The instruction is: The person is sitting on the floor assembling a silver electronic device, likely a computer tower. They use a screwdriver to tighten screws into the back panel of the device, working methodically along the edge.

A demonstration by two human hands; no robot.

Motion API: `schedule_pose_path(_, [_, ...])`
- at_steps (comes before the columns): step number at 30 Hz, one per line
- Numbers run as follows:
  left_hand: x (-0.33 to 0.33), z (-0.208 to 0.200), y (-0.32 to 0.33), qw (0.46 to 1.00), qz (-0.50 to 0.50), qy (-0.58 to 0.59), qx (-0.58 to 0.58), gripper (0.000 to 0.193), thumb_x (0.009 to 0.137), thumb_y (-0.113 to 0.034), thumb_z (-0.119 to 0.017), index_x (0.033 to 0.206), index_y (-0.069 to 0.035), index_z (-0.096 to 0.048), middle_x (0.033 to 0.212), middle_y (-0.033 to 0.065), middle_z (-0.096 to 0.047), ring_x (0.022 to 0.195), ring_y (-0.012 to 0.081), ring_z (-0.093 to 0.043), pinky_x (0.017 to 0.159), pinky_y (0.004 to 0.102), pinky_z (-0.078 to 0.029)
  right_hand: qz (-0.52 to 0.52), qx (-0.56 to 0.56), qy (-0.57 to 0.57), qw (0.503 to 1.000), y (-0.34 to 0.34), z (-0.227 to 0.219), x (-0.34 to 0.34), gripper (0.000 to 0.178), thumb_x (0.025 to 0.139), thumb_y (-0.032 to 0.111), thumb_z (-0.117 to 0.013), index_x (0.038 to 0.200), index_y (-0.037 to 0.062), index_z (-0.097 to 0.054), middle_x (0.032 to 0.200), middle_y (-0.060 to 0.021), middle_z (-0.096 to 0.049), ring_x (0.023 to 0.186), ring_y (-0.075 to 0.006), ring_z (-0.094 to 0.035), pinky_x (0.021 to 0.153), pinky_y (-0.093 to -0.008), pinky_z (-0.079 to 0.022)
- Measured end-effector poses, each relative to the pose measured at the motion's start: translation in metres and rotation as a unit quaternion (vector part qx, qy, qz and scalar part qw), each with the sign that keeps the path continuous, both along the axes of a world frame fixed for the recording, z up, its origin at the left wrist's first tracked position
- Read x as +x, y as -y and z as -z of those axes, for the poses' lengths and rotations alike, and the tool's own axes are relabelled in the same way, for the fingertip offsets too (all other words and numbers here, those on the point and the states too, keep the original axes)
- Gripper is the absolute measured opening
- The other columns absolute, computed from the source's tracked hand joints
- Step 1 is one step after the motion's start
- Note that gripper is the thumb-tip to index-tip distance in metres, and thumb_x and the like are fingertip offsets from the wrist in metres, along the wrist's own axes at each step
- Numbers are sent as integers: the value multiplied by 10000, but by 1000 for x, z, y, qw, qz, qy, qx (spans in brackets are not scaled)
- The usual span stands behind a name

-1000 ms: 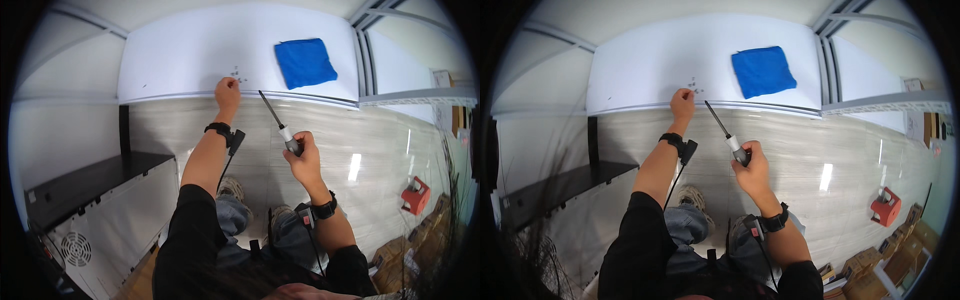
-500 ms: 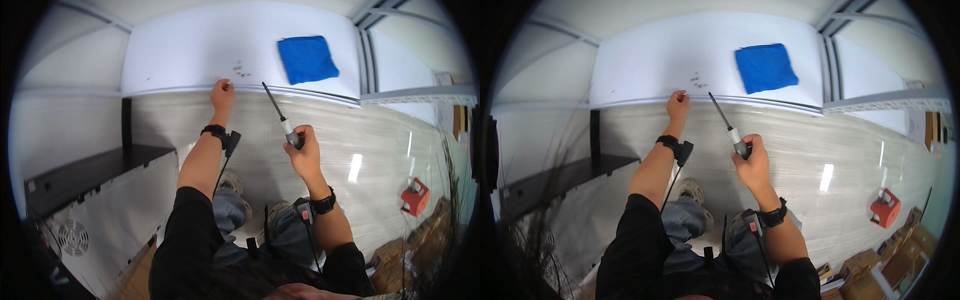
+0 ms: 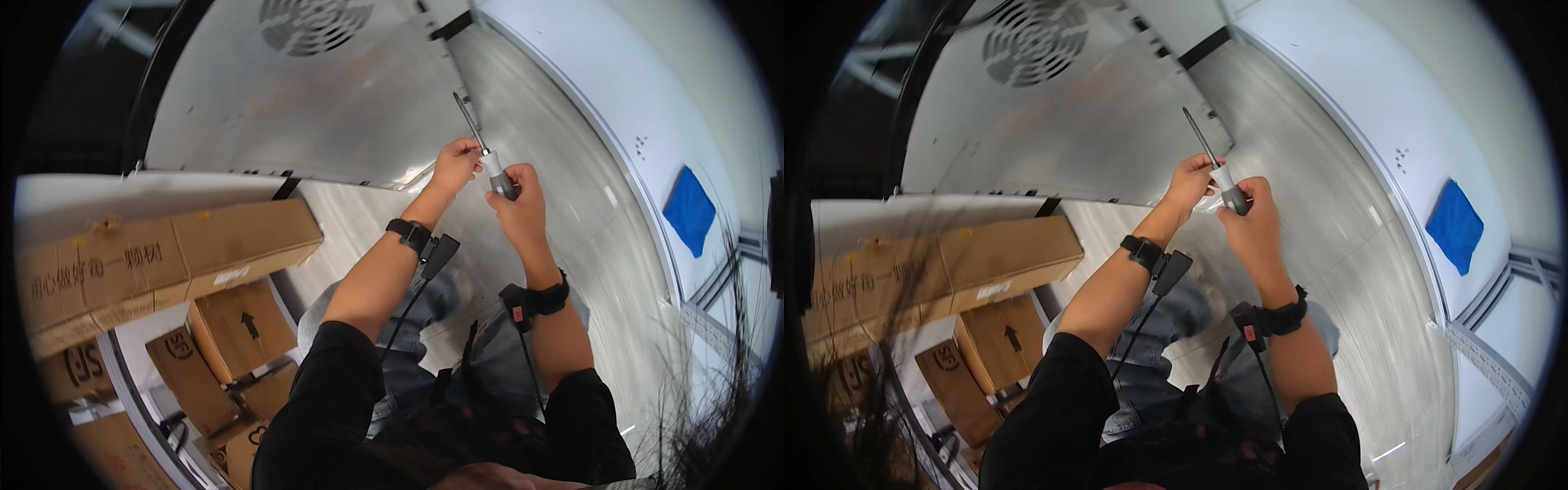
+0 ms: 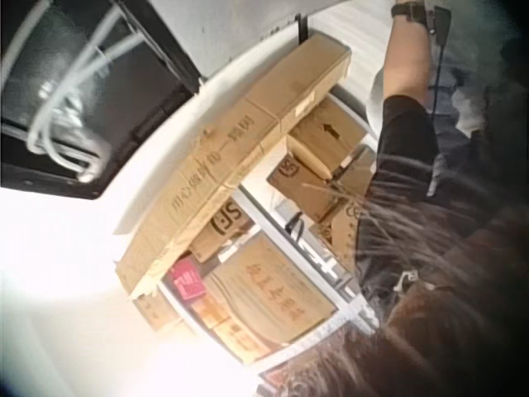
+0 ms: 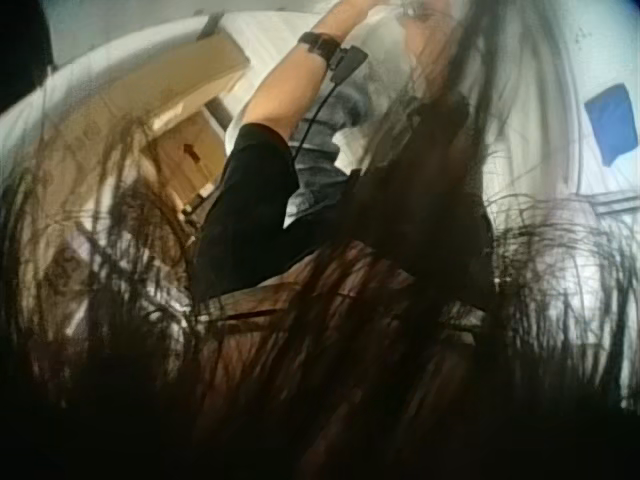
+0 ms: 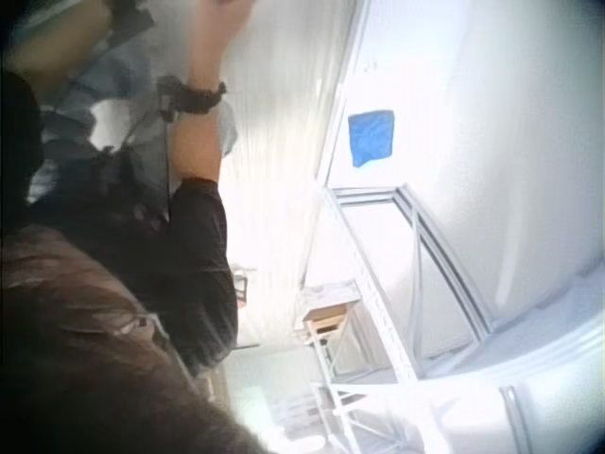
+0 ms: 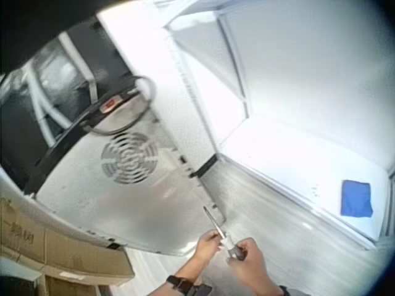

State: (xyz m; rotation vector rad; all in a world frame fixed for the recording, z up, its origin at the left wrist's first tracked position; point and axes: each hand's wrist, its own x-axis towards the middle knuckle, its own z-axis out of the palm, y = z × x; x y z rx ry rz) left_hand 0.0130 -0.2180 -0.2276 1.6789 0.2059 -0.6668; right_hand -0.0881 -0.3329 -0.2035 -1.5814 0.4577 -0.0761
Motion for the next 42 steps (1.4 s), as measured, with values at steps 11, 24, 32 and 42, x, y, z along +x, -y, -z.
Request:
schedule_pose_path(11, [-39, -14, -154, 976, -135, -32, -170, 298, 941, -66, -351, 1142, -11, -564, 924, 112, -653, 720, 135, -608, 619, 243, -509, -160, -139, -87, 973, -106, -3, -35, 325, 705, 85, -673, 979, 60, -500, 865, -111, -607, 769, -240, -594, 708, -337, -457])
schedule_pose_path(24, [-40, 24, -217, 976, -150, -72, -144, 265, 1001, -216, -382, 1129, -65, -557, 827, 35, -615, 677, 90, -570, 565, 235, -498, -206, -81, -121, 968, -174, 30, -35, 317, 797, 213, -639, 1028, 41, -506, 872, -163, -609, 819, -313, -600, 721, -390, -448])
schedule_pose_path(32, [-36, 35, -215, 972, -186, -64, -128, 228, 1000, -205, -393, 1153, -150, -553, 793, 11, -612, 638, 65, -528, 582, 224, -455, -203, -85, -142, 965, -184, 45, -34, 322, 818, 215, -626, 1059, 43, -499, 885, -176, -622, 843, -339, -606, 725, -403, -447])
schedule_pose_path(42, [-38, 38, -217, 972, -191, -55, -128, 201, 983, -176, -422, 1147, -161, -538, 796, 42, -642, 599, 62, -537, 545, 218, -437, -214, -105, -143, 961, -179, 42, -35, 324, 821, 214, -623, 1071, 53, -495, 920, -193, -626, 874, -365, -605, 740, -418, -451])
